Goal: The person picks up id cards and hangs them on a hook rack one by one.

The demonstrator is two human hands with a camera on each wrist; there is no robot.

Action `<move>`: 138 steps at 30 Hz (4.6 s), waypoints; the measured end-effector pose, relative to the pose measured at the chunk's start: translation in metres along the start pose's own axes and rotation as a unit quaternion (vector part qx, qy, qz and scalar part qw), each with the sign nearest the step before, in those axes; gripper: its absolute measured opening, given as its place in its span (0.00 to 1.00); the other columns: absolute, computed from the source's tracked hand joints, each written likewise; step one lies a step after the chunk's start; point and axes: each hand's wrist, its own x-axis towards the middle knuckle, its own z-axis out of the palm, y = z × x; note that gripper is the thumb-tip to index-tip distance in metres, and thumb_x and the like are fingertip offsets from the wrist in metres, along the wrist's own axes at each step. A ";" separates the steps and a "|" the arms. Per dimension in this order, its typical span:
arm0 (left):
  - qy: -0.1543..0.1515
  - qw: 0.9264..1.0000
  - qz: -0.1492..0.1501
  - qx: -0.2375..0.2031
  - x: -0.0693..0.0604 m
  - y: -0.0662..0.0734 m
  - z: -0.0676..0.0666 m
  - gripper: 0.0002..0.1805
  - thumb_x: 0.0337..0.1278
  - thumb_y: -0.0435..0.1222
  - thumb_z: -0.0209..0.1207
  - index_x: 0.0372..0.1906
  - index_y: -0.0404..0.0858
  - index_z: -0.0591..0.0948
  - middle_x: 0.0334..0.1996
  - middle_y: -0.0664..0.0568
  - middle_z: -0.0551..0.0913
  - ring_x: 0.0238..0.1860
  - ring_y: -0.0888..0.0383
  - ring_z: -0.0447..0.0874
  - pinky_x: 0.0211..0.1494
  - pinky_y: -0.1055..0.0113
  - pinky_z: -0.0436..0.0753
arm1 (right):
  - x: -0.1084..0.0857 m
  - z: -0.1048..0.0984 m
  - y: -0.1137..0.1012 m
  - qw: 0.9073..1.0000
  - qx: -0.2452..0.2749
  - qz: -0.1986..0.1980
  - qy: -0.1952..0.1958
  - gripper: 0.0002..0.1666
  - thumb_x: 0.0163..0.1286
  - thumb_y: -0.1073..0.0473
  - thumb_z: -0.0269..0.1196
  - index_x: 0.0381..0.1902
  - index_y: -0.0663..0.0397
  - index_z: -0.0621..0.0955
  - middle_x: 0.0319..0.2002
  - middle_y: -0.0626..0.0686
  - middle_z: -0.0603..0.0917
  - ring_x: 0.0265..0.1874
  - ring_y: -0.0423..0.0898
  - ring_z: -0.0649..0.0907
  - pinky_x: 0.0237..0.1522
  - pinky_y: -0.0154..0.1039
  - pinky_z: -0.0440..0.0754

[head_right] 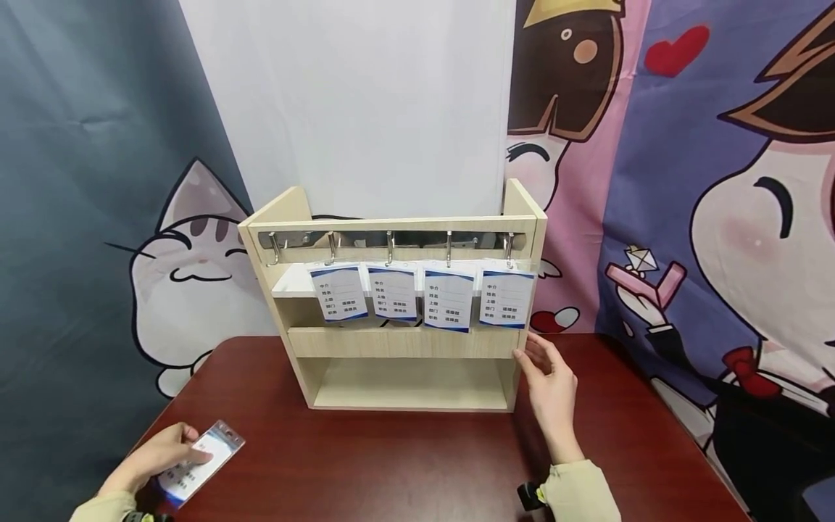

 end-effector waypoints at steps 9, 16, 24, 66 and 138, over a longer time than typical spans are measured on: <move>0.051 0.996 0.072 -0.018 0.014 0.033 0.012 0.21 0.58 0.29 0.64 0.50 0.25 0.67 0.37 0.44 0.74 0.36 0.54 0.71 0.35 0.65 0.72 | 0.000 -0.001 0.000 1.000 0.000 -0.004 0.007 0.24 0.64 0.61 0.73 0.59 0.52 0.83 0.49 0.58 0.87 0.41 0.26 0.83 0.42 0.20 0.78; 0.079 0.981 0.144 -0.104 0.008 0.080 0.019 0.20 0.68 0.30 0.58 0.58 0.27 0.66 0.45 0.41 0.74 0.41 0.58 0.71 0.40 0.68 0.72 | 0.002 0.000 -0.002 1.000 -0.001 0.004 0.009 0.25 0.65 0.62 0.72 0.60 0.53 0.82 0.51 0.61 0.86 0.41 0.24 0.82 0.42 0.18 0.76; 0.148 0.938 0.245 -0.196 -0.014 0.138 0.017 0.18 0.70 0.29 0.59 0.57 0.26 0.69 0.42 0.50 0.79 0.41 0.66 0.76 0.42 0.75 0.76 | 0.000 0.001 0.000 1.000 -0.004 0.012 0.010 0.25 0.64 0.62 0.72 0.60 0.53 0.83 0.51 0.61 0.86 0.40 0.24 0.82 0.41 0.19 0.76; 0.312 0.870 0.302 -0.235 -0.046 0.270 -0.022 0.13 0.66 0.33 0.64 0.48 0.28 0.79 0.31 0.61 0.82 0.31 0.64 0.78 0.33 0.76 0.75 | 0.002 -0.001 0.003 1.000 -0.011 0.000 -0.007 0.24 0.65 0.58 0.72 0.59 0.49 0.83 0.48 0.54 0.88 0.42 0.27 0.83 0.41 0.21 0.77; 0.356 0.800 0.358 -0.325 -0.007 0.249 0.016 0.18 0.65 0.29 0.63 0.59 0.35 0.83 0.35 0.53 0.85 0.32 0.62 0.82 0.35 0.75 0.79 | 0.004 0.001 0.000 1.000 -0.011 0.008 -0.014 0.25 0.65 0.56 0.72 0.60 0.47 0.83 0.51 0.56 0.87 0.43 0.26 0.82 0.43 0.21 0.77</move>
